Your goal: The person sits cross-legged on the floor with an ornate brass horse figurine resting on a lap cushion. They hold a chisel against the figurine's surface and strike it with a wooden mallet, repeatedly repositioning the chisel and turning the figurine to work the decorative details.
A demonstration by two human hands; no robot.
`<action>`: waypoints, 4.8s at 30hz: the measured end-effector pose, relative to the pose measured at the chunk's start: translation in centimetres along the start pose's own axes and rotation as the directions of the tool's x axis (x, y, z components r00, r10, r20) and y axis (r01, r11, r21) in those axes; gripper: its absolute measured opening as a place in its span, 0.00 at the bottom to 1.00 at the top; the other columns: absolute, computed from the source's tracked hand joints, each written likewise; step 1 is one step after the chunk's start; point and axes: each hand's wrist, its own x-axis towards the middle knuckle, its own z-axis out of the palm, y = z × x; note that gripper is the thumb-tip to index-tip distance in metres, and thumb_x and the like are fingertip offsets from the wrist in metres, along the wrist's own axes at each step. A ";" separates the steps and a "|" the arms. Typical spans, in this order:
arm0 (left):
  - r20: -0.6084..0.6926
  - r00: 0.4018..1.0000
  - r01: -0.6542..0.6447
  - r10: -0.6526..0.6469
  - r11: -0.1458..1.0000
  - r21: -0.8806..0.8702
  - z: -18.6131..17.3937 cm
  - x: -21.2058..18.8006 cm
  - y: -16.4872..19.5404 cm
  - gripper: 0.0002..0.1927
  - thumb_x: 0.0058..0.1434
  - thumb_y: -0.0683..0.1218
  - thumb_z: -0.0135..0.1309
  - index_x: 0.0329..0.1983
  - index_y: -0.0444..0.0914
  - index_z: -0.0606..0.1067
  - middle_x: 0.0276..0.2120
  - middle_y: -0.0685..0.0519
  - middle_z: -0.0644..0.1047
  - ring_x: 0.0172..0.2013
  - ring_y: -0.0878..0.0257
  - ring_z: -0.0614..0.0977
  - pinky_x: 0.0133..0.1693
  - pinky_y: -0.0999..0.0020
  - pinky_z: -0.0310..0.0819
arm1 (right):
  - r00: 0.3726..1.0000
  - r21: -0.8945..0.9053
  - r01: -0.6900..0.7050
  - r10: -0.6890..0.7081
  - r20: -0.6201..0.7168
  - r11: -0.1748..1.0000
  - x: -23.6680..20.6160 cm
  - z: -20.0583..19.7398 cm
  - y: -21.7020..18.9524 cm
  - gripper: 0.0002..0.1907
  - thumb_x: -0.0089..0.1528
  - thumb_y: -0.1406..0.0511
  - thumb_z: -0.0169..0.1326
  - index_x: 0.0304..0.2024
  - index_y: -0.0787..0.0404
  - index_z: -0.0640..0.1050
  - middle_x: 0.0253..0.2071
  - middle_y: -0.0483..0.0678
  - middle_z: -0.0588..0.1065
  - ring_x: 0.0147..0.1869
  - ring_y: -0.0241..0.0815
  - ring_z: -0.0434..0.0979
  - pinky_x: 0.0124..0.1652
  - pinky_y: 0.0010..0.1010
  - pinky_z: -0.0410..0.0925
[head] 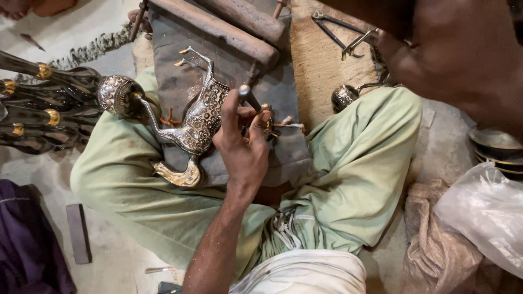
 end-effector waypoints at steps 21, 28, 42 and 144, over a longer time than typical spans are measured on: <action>0.057 0.998 -0.027 0.025 0.999 0.029 -0.2 0.4 0.2 0.31 0.68 0.30 0.55 0.71 0.41 0.63 0.36 0.50 0.80 0.40 0.65 0.86 0.42 0.71 0.83 | 0.993 -0.232 0.102 -0.113 -0.036 0.967 -1.8 1.6 1.7 0.16 0.60 0.67 0.66 0.48 0.63 0.77 0.34 0.54 0.76 0.34 0.52 0.78 0.35 0.38 0.71; 0.077 0.996 -0.053 0.051 0.998 0.028 -0.4 0.5 0.0 0.31 0.67 0.30 0.57 0.70 0.42 0.64 0.35 0.51 0.81 0.38 0.67 0.85 0.42 0.71 0.82 | 0.993 -0.202 0.102 -0.111 -0.034 0.974 -1.7 1.3 1.6 0.15 0.58 0.68 0.64 0.47 0.62 0.77 0.35 0.53 0.76 0.36 0.50 0.78 0.36 0.37 0.71; 0.117 0.987 -0.106 0.107 0.994 -0.021 -0.7 0.8 -0.5 0.32 0.67 0.28 0.52 0.72 0.41 0.63 0.37 0.50 0.81 0.40 0.67 0.85 0.45 0.71 0.83 | 0.997 -0.102 0.054 -0.059 -0.047 0.993 -2.2 1.1 0.7 0.17 0.57 0.65 0.68 0.46 0.63 0.79 0.38 0.55 0.77 0.38 0.51 0.79 0.41 0.41 0.72; 0.579 0.816 -0.006 0.002 1.000 0.005 -3.6 8.5 2.0 0.29 0.63 0.36 0.60 0.68 0.43 0.71 0.40 0.50 0.84 0.40 0.64 0.88 0.40 0.71 0.86 | 0.892 0.640 -0.429 0.411 0.187 0.638 -14.4 12.0 -1.2 0.33 0.60 0.58 0.67 0.59 0.66 0.68 0.43 0.53 0.80 0.45 0.40 0.81 0.44 0.33 0.74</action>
